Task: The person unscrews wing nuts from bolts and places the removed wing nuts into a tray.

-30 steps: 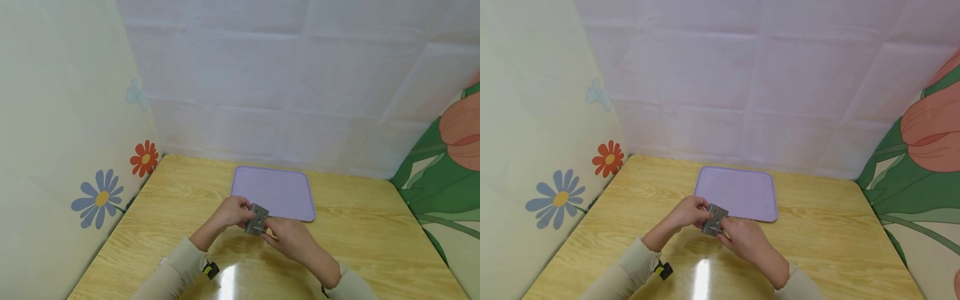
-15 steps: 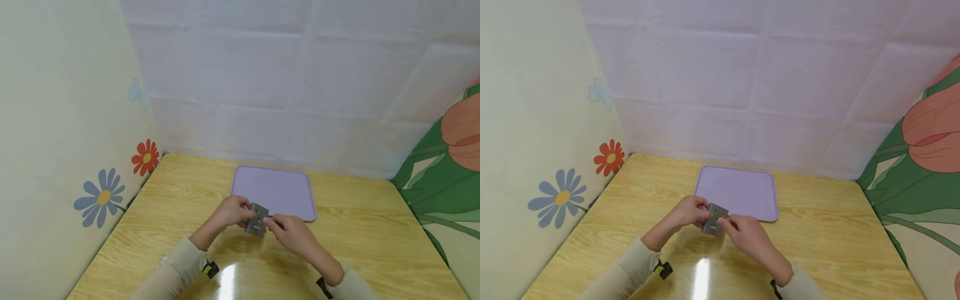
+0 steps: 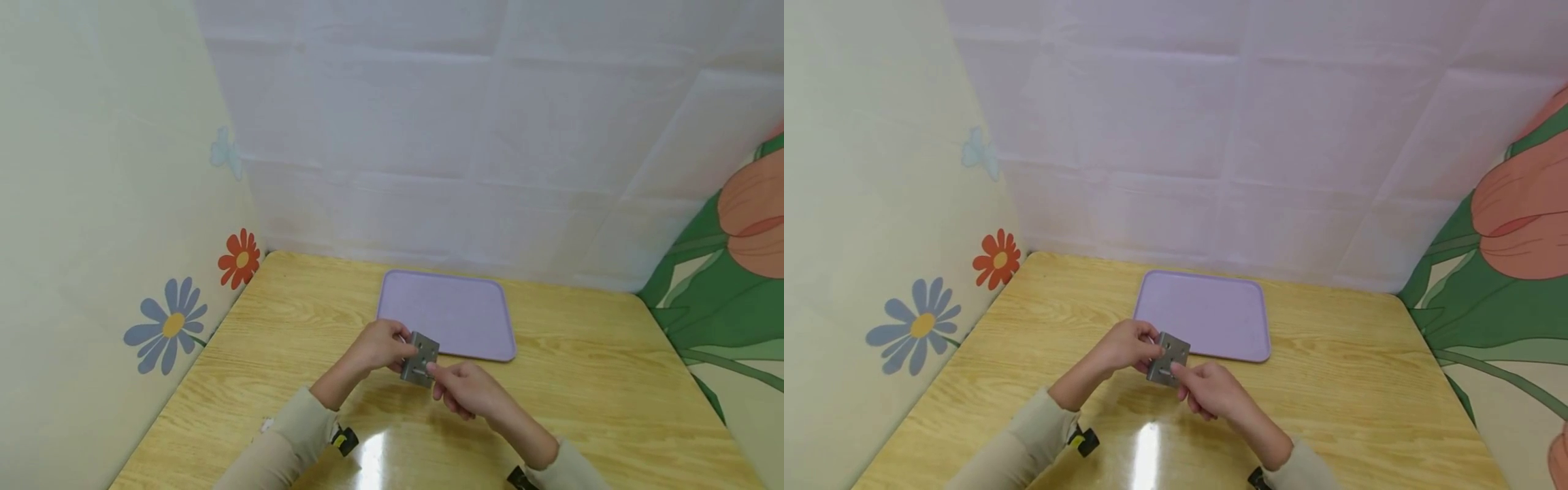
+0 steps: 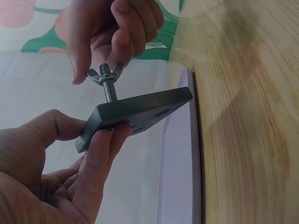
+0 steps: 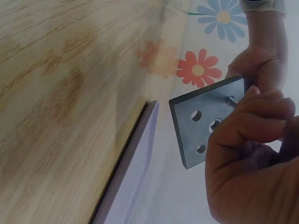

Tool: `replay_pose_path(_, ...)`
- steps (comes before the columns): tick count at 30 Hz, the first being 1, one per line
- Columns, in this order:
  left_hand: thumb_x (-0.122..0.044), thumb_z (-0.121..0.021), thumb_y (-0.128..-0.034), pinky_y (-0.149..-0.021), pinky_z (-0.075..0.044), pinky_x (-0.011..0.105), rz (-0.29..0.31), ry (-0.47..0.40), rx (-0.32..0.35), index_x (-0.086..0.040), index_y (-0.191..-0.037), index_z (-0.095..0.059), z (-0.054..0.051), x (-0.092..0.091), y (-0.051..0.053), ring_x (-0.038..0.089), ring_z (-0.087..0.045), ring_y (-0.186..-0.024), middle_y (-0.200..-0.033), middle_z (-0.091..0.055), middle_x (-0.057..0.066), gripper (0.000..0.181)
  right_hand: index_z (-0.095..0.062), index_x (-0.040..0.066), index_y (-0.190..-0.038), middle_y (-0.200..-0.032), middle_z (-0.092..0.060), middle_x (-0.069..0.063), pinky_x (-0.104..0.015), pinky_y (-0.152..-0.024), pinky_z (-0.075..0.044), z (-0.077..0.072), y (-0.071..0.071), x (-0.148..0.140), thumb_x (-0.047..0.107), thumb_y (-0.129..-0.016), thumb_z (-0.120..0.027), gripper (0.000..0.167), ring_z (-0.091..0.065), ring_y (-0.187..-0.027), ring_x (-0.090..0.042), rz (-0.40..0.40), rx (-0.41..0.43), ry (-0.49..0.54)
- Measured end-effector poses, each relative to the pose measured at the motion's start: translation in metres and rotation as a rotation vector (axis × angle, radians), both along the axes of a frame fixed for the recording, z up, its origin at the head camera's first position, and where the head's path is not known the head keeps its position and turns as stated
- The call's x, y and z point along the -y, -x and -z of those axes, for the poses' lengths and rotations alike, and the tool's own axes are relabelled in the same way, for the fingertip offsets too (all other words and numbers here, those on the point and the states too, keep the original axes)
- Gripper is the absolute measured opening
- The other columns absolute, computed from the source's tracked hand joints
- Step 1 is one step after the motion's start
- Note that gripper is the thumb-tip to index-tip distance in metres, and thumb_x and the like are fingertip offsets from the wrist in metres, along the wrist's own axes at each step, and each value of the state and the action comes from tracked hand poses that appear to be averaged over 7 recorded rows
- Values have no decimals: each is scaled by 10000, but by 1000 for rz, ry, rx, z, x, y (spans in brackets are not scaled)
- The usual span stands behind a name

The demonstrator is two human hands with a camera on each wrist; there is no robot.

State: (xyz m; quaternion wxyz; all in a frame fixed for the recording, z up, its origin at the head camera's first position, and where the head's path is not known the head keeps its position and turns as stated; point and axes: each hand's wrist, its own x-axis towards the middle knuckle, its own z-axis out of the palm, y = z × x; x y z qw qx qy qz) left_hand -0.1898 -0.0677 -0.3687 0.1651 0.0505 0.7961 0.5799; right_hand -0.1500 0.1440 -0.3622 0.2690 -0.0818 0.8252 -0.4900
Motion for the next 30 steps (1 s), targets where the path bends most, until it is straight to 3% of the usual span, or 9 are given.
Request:
replay_pose_path(7,-94,-735,-862,-630,-647,410,5,3,6,38,-1008,-669,0,1,0,192,-679,-614,-810,-656,105,208,-652,-41,-819,-525,-495,40,-187,-407,-324,1,0,1,499,-1016,-537,587,-383,-430,-77,-11,-21,-29)
replay_pose_path(10,-101,-737,-866,-640,-648,419,8,5,12,33,-1011,-671,0,1,0,195,-684,-623,-818,-659,106,208,-660,-15,-819,-537,-502,35,-205,-420,-352,1,2,1,488,-1014,-549,551,-409,-453,-88,-31,-76,-78)
replay_pose_path(12,-105,-738,-866,-646,-648,420,9,7,16,30,-1011,-672,0,1,0,197,-686,-629,-824,-660,107,209,-667,12,-814,-549,-512,43,-206,-421,-361,1,3,0,485,-1010,-560,523,-428,-471,-82,-67,-149,-122)
replay_pose_path(19,-97,-739,-857,-596,-639,350,7,9,11,30,-997,-672,2,1,2,195,-686,-624,-821,-665,108,200,-662,164,-775,-586,-460,144,-182,-452,-339,-1,3,-1,441,-992,-617,355,-387,-519,8,-229,-529,-267)
replay_pose_path(23,-93,-737,-855,-578,-634,333,9,5,1,34,-993,-674,3,1,2,191,-681,-613,-809,-662,108,198,-610,233,-741,-597,-468,174,-179,-457,-347,-2,3,-1,408,-973,-658,294,-382,-521,29,-254,-649,-337)
replay_pose_path(27,-93,-735,-856,-590,-640,360,11,3,-3,32,-986,-674,4,0,2,186,-679,-610,-800,-659,102,190,-610,226,-770,-649,-540,167,-174,-457,-364,-3,4,-1,347,-939,-711,231,-404,-533,31,-302,-786,-422)
replay_pose_path(30,-92,-734,-856,-610,-645,393,13,0,-4,29,-976,-675,5,-1,2,181,-677,-609,-794,-657,97,180,-655,187,-859,-724,-639,116,-193,-478,-431,-1,5,-2,321,-895,-761,175,-505,-575,3,-368,-968,-493)
